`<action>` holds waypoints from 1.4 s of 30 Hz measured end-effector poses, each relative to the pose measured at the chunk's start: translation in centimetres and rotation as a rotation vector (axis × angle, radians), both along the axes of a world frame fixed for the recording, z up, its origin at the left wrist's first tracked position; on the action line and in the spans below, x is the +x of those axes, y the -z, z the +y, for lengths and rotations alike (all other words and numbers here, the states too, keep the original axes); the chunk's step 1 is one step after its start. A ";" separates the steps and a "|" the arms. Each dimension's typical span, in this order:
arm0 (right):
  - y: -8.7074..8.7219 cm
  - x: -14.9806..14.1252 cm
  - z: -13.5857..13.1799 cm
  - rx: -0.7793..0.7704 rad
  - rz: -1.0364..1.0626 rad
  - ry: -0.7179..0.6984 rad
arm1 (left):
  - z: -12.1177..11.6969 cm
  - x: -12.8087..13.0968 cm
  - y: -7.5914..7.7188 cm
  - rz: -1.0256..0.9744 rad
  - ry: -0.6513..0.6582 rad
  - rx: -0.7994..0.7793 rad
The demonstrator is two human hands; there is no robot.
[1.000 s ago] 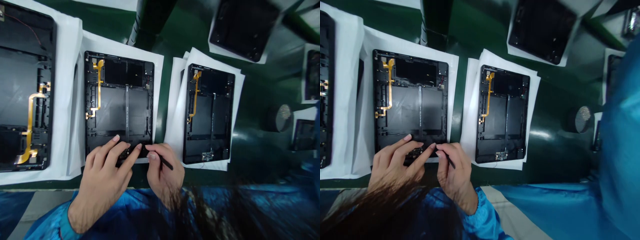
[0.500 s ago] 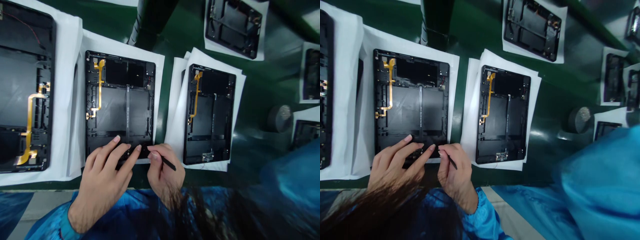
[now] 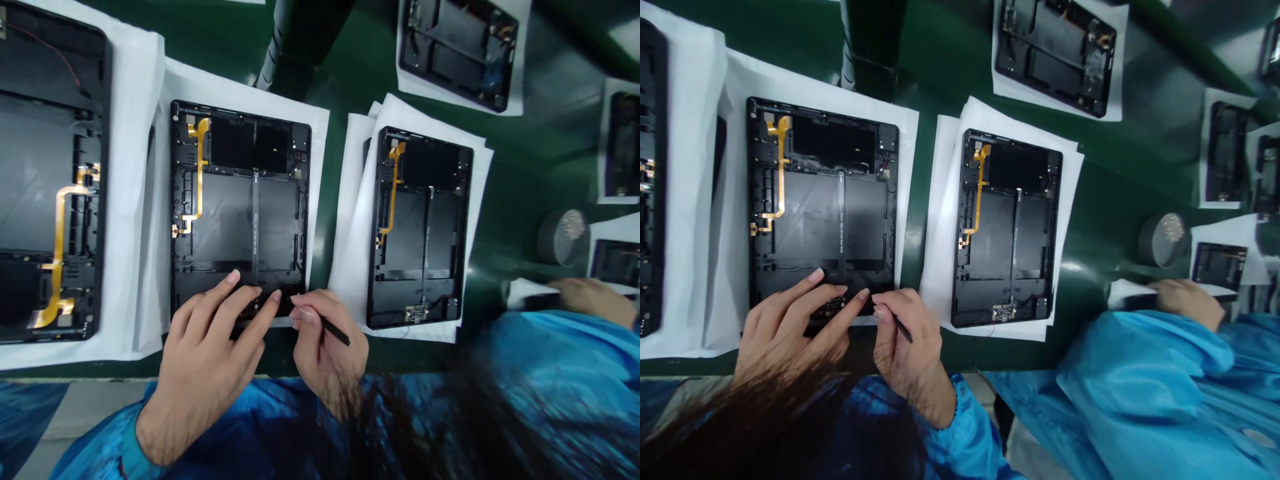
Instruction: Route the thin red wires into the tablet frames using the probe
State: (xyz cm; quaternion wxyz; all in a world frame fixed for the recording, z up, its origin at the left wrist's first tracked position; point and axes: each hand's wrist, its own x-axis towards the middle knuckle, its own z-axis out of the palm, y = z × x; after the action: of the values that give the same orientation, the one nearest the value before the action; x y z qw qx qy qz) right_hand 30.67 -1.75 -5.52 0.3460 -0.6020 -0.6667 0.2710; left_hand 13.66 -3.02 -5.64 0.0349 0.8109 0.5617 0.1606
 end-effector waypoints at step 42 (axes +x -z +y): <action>0.1 0.1 0.6 0.053 -0.029 -0.049 | 0.3 -2.0 -0.9 0.133 0.106 0.024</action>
State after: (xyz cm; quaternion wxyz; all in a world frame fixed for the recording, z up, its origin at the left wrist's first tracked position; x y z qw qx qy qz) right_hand 30.81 -1.19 -5.58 0.3454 -0.5801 -0.6931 0.2527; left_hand 11.70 -2.75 -4.74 -0.0038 0.8487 0.5171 0.1111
